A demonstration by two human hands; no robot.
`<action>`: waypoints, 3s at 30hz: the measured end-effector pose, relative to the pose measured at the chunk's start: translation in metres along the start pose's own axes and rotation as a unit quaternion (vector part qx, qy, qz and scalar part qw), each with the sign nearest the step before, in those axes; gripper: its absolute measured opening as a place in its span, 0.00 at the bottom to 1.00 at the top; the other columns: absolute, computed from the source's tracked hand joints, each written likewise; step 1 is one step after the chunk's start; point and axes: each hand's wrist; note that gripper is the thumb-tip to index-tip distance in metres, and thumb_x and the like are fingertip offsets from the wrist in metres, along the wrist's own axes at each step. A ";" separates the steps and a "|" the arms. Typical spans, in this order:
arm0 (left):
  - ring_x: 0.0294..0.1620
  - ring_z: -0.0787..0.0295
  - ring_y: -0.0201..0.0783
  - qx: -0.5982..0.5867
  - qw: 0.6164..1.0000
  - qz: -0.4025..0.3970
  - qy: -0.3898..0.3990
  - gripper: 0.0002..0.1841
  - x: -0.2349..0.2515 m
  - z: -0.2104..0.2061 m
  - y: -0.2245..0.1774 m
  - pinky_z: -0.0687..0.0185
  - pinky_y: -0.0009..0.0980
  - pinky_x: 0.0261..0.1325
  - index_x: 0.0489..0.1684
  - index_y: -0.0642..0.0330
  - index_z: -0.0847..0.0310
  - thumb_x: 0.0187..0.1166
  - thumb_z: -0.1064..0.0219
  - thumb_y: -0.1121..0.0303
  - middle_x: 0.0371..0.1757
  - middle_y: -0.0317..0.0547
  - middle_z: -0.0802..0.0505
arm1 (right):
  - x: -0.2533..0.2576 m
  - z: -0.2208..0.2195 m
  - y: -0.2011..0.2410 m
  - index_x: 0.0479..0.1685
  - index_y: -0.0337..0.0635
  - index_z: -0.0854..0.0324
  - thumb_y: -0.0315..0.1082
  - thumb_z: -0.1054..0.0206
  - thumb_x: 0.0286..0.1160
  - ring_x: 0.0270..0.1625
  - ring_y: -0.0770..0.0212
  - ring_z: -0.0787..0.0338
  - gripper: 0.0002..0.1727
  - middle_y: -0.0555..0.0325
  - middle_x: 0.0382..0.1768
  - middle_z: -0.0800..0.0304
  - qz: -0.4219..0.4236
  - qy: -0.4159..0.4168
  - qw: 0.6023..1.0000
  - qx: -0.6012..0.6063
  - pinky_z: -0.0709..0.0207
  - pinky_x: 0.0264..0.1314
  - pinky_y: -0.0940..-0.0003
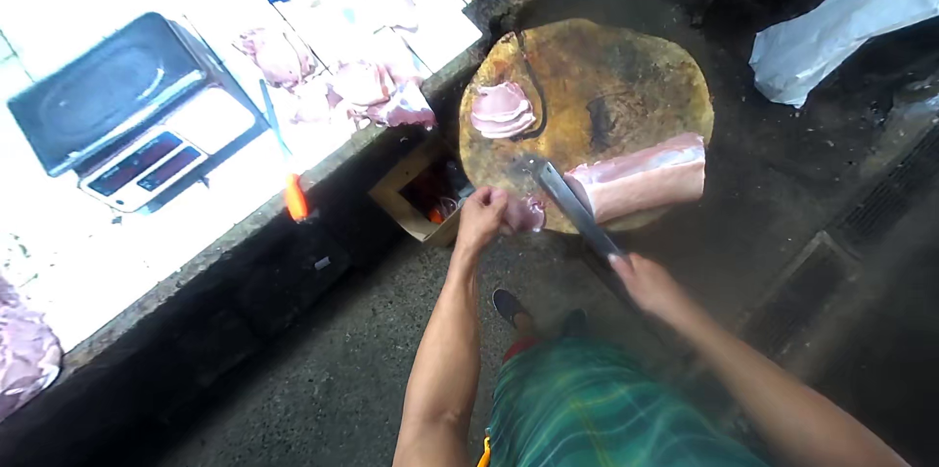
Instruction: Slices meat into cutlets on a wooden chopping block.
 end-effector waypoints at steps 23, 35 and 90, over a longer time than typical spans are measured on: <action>0.76 0.18 0.57 0.305 0.941 -0.145 0.024 0.20 0.067 -0.028 -0.038 0.24 0.58 0.79 0.74 0.64 0.21 0.90 0.44 0.64 0.72 0.60 0.14 | -0.014 -0.045 -0.021 0.51 0.43 0.19 0.70 0.54 0.86 0.32 0.50 0.11 0.37 0.50 0.29 0.15 -0.015 -0.056 0.989 0.133 0.16 0.40 0.45; 0.91 0.42 0.65 0.157 0.957 0.209 -0.129 0.49 0.013 -0.011 0.005 0.43 0.68 0.87 0.93 0.68 0.50 0.82 0.40 0.36 0.90 0.69 0.36 | -0.048 -0.039 -0.078 0.57 0.32 0.18 0.61 0.52 0.88 0.25 0.53 0.13 0.36 0.49 0.24 0.15 0.141 -0.262 0.942 0.155 0.18 0.30 0.50; 0.38 0.08 0.34 -0.040 0.993 -0.111 0.024 0.10 -0.030 -0.159 -0.014 0.08 0.37 0.50 0.48 0.63 0.15 0.83 0.29 0.64 0.38 0.43 0.06 | 0.045 -0.068 -0.061 0.55 0.32 0.20 0.56 0.47 0.89 0.29 0.48 0.09 0.30 0.48 0.25 0.12 0.175 -0.297 0.935 0.077 0.13 0.36 0.47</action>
Point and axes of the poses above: each hand's wrist, its own x-axis towards the middle knuckle, its own z-axis out of the back of the hand, y = z × x
